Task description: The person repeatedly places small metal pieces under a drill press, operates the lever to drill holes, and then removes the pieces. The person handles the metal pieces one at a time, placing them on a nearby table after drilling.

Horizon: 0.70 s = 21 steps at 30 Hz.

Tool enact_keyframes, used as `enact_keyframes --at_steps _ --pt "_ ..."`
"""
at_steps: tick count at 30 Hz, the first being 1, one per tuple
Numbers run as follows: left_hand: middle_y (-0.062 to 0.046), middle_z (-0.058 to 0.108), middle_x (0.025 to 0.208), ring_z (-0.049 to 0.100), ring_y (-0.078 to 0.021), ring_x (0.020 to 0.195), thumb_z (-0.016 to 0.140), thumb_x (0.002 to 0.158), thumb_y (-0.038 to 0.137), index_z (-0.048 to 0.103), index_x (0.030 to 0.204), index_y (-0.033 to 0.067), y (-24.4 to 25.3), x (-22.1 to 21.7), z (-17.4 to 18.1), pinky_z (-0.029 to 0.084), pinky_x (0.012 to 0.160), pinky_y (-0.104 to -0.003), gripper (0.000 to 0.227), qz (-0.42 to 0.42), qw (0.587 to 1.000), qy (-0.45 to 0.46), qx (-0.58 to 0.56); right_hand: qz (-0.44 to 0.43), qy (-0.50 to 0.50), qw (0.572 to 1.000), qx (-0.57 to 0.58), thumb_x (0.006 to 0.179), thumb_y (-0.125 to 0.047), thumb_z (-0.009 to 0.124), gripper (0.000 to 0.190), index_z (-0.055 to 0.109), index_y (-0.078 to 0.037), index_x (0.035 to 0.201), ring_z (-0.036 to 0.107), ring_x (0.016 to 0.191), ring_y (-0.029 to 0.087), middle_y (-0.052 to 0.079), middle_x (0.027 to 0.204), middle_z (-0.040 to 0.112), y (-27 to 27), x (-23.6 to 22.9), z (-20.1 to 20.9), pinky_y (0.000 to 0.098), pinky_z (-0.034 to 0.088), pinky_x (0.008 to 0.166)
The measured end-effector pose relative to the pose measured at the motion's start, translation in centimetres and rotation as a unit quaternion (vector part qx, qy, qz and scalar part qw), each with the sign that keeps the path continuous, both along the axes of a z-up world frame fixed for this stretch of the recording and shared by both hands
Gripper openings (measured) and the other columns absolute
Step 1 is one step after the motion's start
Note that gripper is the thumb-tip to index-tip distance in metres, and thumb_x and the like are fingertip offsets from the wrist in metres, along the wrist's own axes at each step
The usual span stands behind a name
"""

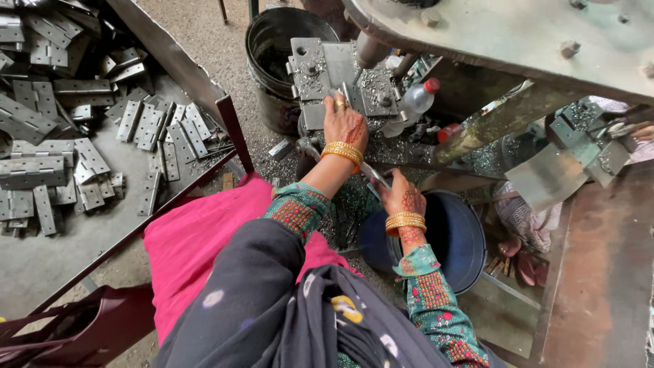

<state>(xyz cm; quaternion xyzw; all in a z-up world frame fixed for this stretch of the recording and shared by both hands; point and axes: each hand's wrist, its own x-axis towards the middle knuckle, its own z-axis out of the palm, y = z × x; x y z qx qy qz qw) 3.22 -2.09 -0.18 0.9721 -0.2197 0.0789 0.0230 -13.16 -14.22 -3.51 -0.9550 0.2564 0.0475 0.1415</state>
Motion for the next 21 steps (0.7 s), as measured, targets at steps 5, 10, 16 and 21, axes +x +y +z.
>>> enact_keyframes --at_steps 5,10,16,21 --pt "-0.017 0.073 0.115 0.046 -0.0391 0.135 0.051 0.097 0.023 0.078 0.101 0.0028 0.0 -0.2 -1.4 0.024 0.112 -0.053 0.034 0.012 0.999 0.021 -0.04 -0.025 0.043 0.994 0.101 0.086 -0.068 0.066 0.066 0.072 -0.007 0.109 0.07 0.096 0.045 0.025 0.098 0.074 0.5 -2.6 -7.8 0.0514 0.055 0.082" --pt "-0.022 0.068 0.127 0.047 -0.0379 0.133 0.051 0.095 0.019 0.077 0.102 0.0017 -0.6 1.0 -2.5 0.025 0.112 -0.054 0.032 0.023 0.996 -0.05 -0.068 0.004 0.06 0.996 0.059 0.083 -0.068 0.068 0.065 0.072 -0.007 0.105 0.071 0.094 0.044 0.024 0.097 0.073 -1.4 -1.6 -7.6 0.0529 0.054 0.079" --pt "-0.021 0.064 0.134 0.046 -0.0371 0.136 0.05 0.094 0.021 0.075 0.111 -0.0001 -0.4 2.0 -2.8 0.026 0.112 -0.052 0.036 0.044 0.996 -0.045 -0.063 -0.006 0.029 0.999 0.029 0.085 -0.068 0.066 0.065 0.072 -0.007 0.107 0.069 0.097 0.045 0.024 0.1 0.073 -0.4 -2.2 -4.3 0.0541 0.053 0.08" --pt "-0.018 0.063 0.141 0.046 -0.0331 0.14 0.049 0.097 0.015 0.074 0.118 0.0013 0.7 2.3 -2.4 0.022 0.121 -0.053 0.035 0.008 0.996 -0.008 -0.091 0.003 0.05 0.999 0.007 0.087 -0.071 0.061 0.066 0.073 -0.009 0.108 0.07 0.101 0.043 0.021 0.103 0.074 1.4 -2.9 -4.6 0.0526 0.055 0.084"
